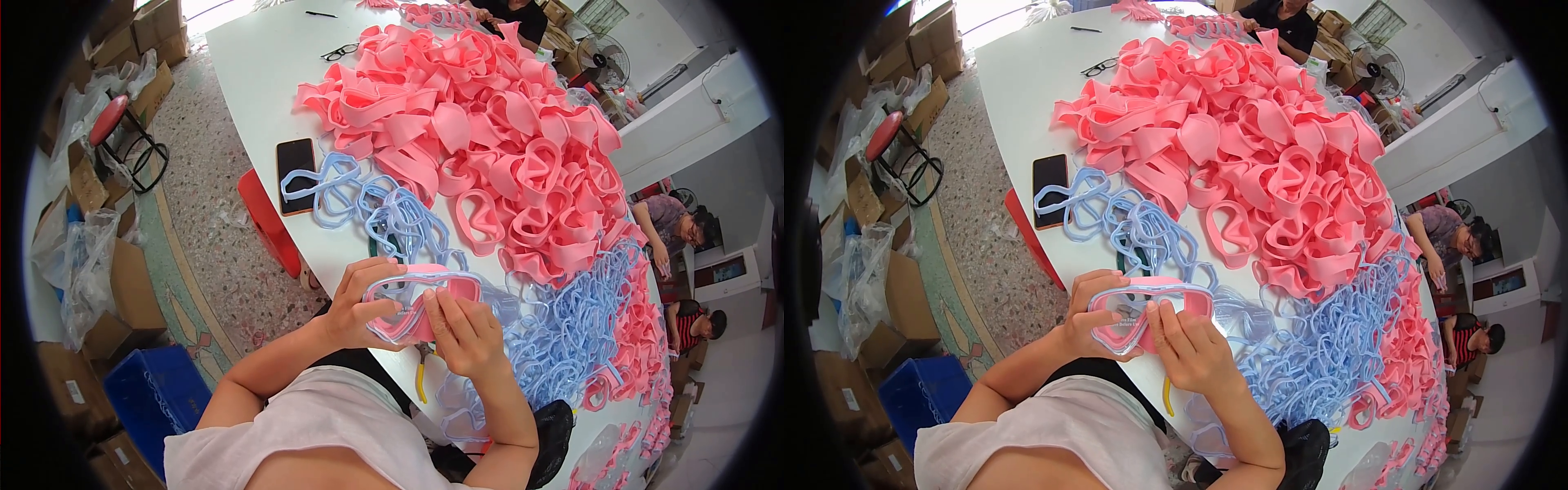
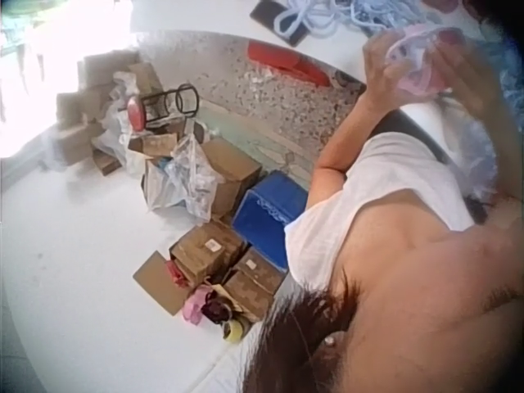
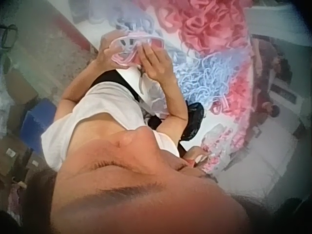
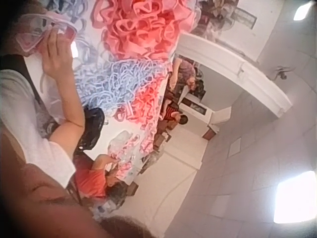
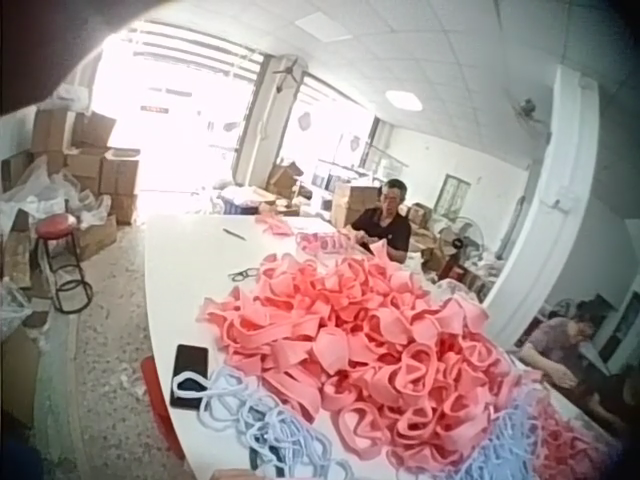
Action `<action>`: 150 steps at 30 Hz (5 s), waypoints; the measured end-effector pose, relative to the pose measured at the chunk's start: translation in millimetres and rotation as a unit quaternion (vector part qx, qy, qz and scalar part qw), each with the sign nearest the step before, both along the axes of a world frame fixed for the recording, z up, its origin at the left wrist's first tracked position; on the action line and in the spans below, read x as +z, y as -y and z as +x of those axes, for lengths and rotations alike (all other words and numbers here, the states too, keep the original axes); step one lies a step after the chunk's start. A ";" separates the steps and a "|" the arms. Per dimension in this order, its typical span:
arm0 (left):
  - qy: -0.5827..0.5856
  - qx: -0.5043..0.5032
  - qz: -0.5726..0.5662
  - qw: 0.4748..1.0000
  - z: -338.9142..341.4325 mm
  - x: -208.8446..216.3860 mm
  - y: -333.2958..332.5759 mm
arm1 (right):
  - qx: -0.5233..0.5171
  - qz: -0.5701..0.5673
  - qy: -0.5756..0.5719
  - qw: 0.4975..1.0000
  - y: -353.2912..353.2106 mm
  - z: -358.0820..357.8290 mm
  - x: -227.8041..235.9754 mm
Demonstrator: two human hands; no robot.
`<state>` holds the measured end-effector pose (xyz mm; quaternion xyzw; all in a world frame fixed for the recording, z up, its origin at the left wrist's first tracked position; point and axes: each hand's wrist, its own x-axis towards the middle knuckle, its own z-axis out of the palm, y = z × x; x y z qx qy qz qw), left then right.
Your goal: Assembling pink swimming masks by attaching light blue straps and trimming excess material with cutters.
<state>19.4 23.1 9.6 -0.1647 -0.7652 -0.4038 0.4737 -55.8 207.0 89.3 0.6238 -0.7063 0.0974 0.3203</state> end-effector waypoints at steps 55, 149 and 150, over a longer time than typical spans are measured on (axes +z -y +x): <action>0.301 -0.369 0.734 0.484 5.4 -8.8 -24.8 | -0.068 -0.187 0.738 0.644 3.5 -25.2 -32.4; 0.118 0.044 0.041 0.991 -7.6 -7.4 58.4 | -0.520 -0.021 0.406 0.752 -183.8 -76.0 -31.6; 0.119 0.044 0.036 0.991 -7.2 -7.1 58.5 | -0.498 0.016 0.384 0.777 -176.6 -74.7 -38.7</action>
